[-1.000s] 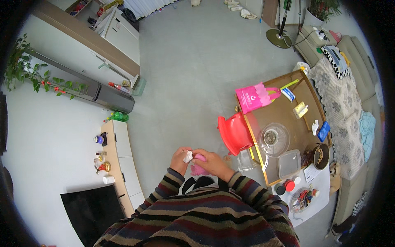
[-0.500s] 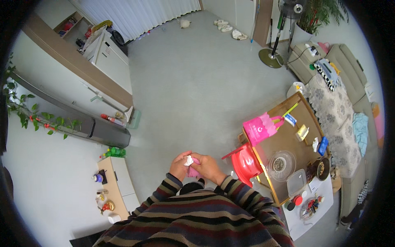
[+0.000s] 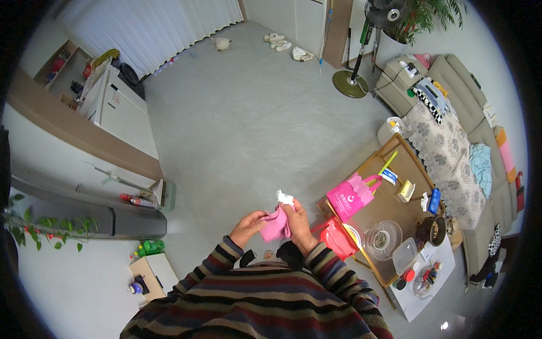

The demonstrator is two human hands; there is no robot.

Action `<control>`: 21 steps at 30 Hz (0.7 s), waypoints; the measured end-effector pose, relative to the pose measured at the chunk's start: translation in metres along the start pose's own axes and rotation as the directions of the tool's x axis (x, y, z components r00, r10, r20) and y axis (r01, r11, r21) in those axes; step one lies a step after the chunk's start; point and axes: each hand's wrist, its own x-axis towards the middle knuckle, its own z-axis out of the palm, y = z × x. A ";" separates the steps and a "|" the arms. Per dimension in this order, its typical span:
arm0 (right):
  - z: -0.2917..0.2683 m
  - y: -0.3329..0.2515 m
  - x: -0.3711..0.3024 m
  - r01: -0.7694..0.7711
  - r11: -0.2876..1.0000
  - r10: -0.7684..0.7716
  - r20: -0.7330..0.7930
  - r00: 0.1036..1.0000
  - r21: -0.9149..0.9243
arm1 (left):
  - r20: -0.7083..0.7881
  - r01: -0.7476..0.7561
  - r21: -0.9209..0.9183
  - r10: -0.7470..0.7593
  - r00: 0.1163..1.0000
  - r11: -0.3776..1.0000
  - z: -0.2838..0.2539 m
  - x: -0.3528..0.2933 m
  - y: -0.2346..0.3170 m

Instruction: The person wipes a white table with a pink cloth while holding a clear plastic container, then walks to the kitchen area and returns to the living room. The person sits on the sofa, puts on a pair of brown pants, and offers a piece of cloth to a small dog.

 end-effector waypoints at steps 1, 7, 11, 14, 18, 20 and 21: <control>0.001 -0.005 0.017 -0.006 0.999 0.007 -0.022 1.000 0.053 | 0.063 -0.020 0.070 0.016 0.998 0.997 -0.007 0.016 0.004; 0.012 -0.047 0.120 -0.046 0.977 0.056 -0.042 0.998 0.208 | -0.015 0.010 0.330 -0.006 1.000 0.944 -0.031 0.129 0.041; 0.009 -0.111 0.174 0.006 0.964 0.016 -0.083 0.996 0.264 | 0.018 -0.029 0.344 0.024 1.000 0.938 -0.028 0.209 0.078; -0.011 -0.164 0.206 0.099 0.952 -0.053 -0.165 0.985 0.289 | 0.043 -0.049 0.151 0.043 0.998 0.987 -0.002 0.262 0.098; -0.058 -0.206 0.251 0.169 0.936 -0.080 -0.281 0.956 0.308 | 0.037 0.008 0.054 -0.010 0.999 0.998 0.000 0.330 0.121; -0.074 -0.231 0.267 0.202 0.932 -0.076 -0.383 0.920 0.300 | 0.020 -0.006 0.048 0.005 1.000 0.999 -0.008 0.370 0.123; -0.092 -0.238 0.276 0.230 0.925 -0.091 -0.413 0.906 0.301 | 0.018 -0.014 0.039 0.014 1.000 0.999 -0.011 0.391 0.124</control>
